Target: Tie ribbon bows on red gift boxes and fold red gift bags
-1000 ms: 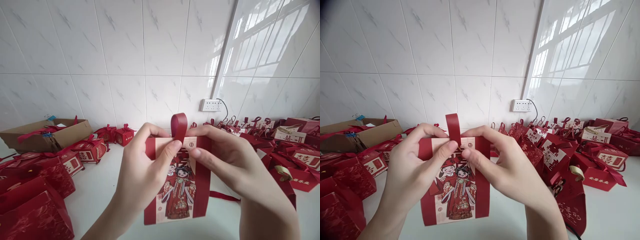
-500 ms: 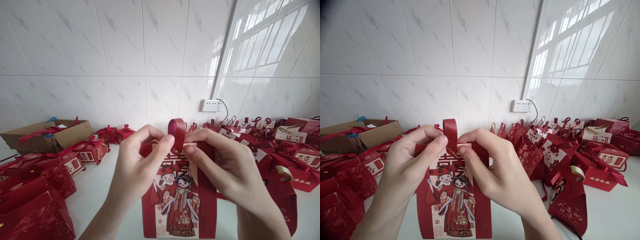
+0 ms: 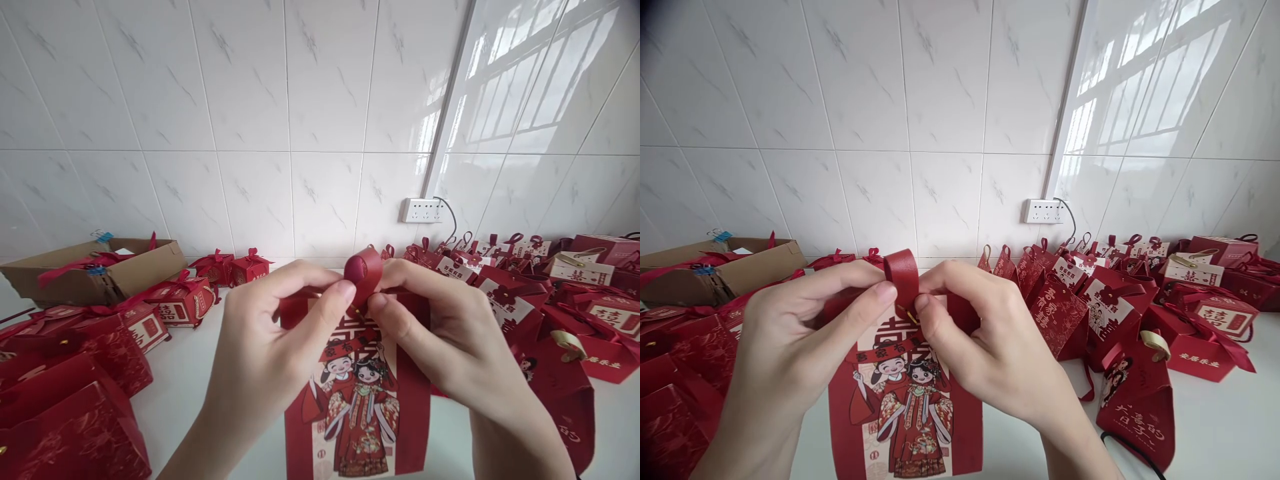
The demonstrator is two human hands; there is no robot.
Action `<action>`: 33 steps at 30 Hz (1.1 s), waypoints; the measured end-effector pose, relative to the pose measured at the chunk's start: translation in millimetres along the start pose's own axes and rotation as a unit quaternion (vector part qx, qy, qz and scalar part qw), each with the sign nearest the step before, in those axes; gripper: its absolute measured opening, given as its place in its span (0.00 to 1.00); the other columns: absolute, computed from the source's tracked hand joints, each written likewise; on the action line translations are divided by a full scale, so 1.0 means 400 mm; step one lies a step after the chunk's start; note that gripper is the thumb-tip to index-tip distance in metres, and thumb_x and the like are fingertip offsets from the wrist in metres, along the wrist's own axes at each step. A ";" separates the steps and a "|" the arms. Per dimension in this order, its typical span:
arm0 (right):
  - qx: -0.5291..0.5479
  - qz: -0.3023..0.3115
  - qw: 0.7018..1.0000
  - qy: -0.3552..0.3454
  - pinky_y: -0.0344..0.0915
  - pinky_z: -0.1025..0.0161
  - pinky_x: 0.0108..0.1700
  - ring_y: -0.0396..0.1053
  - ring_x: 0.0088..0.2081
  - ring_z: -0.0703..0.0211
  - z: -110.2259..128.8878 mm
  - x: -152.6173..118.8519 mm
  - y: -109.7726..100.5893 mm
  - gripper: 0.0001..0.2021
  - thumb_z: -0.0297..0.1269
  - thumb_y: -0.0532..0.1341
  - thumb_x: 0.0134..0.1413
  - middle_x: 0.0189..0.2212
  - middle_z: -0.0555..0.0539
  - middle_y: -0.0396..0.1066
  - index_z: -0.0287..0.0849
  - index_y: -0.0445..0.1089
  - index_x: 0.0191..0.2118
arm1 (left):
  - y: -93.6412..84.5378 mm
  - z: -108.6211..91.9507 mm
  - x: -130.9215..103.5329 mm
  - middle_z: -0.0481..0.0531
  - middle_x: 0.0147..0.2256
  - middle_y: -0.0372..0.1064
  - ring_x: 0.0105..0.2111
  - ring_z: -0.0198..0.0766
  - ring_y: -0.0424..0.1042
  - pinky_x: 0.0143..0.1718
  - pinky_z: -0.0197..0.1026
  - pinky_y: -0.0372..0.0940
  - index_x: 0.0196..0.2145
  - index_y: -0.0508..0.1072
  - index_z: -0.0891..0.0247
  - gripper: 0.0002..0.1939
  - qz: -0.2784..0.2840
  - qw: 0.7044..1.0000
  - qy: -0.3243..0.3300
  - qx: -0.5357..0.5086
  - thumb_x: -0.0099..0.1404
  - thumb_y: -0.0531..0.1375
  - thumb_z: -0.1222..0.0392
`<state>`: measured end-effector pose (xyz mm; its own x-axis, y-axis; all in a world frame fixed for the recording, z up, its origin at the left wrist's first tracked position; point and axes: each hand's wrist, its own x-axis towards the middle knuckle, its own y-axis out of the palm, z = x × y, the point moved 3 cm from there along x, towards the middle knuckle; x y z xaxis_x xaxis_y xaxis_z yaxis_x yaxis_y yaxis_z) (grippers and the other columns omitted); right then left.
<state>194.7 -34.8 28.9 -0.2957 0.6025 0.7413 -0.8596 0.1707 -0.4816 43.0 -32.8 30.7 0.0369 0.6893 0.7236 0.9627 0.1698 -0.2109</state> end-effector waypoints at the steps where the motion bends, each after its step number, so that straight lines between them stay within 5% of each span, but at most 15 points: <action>1: -0.013 0.005 1.000 -0.002 0.57 0.71 0.23 0.59 0.21 0.70 0.001 0.000 0.000 0.06 0.29 0.55 0.59 0.20 0.55 0.64 0.43 0.65 0.30 | -0.001 -0.001 -0.001 0.43 0.15 0.61 0.15 0.28 0.58 0.14 0.32 0.52 0.24 0.74 0.60 0.08 0.007 1.000 0.001 0.001 0.60 0.60 0.61; 9: -0.028 0.018 0.999 0.011 0.54 0.70 0.20 0.56 0.18 0.70 -0.004 -0.005 -0.006 0.07 0.31 0.56 0.59 0.16 0.57 0.61 0.43 0.64 0.29 | 0.013 0.004 0.004 0.45 0.17 0.57 0.18 0.30 0.58 0.18 0.33 0.55 0.18 0.68 0.62 0.16 0.056 0.998 0.017 0.026 0.64 0.55 0.62; 14: 0.030 0.010 0.998 0.048 0.53 0.70 0.18 0.53 0.16 0.70 -0.008 -0.009 -0.002 0.08 0.33 0.57 0.60 0.14 0.58 0.58 0.43 0.63 0.29 | 0.017 0.007 0.001 0.46 0.21 0.68 0.19 0.30 0.63 0.17 0.32 0.59 0.26 0.74 0.60 0.07 0.024 1.000 0.003 0.011 0.60 0.61 0.57; 23: -0.006 0.066 0.998 0.020 0.65 0.67 0.31 0.65 0.28 0.65 0.003 -0.009 0.009 0.06 0.27 0.61 0.51 0.28 0.52 0.69 0.43 0.65 0.36 | 0.004 0.008 0.005 0.42 0.15 0.64 0.14 0.27 0.57 0.12 0.31 0.50 0.18 0.72 0.61 0.13 -0.043 0.999 -0.025 0.023 0.58 0.64 0.57; 29: -0.074 -0.033 0.995 -0.050 0.66 0.64 0.36 0.67 0.35 0.61 0.011 -0.015 0.002 0.10 0.30 0.61 0.54 0.35 0.47 0.69 0.42 0.66 0.43 | -0.004 0.008 0.008 0.41 0.12 0.59 0.12 0.25 0.53 0.11 0.32 0.48 0.18 0.72 0.61 0.14 -0.045 0.997 -0.013 0.065 0.59 0.63 0.54; 33: -0.093 -0.052 0.990 -0.092 0.66 0.66 0.33 0.67 0.34 0.62 0.023 -0.017 0.007 0.05 0.26 0.60 0.55 0.32 0.47 0.68 0.42 0.68 0.37 | -0.006 0.008 0.007 0.40 0.09 0.55 0.12 0.25 0.52 0.11 0.30 0.48 0.18 0.73 0.60 0.13 -0.073 0.995 0.013 0.062 0.58 0.64 0.56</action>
<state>190.3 -45.7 26.9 -0.2940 0.4252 0.8560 -0.8031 0.3758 -0.4625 39.9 -29.1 31.2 -0.0920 0.6325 0.7691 0.9181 0.3529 -0.1804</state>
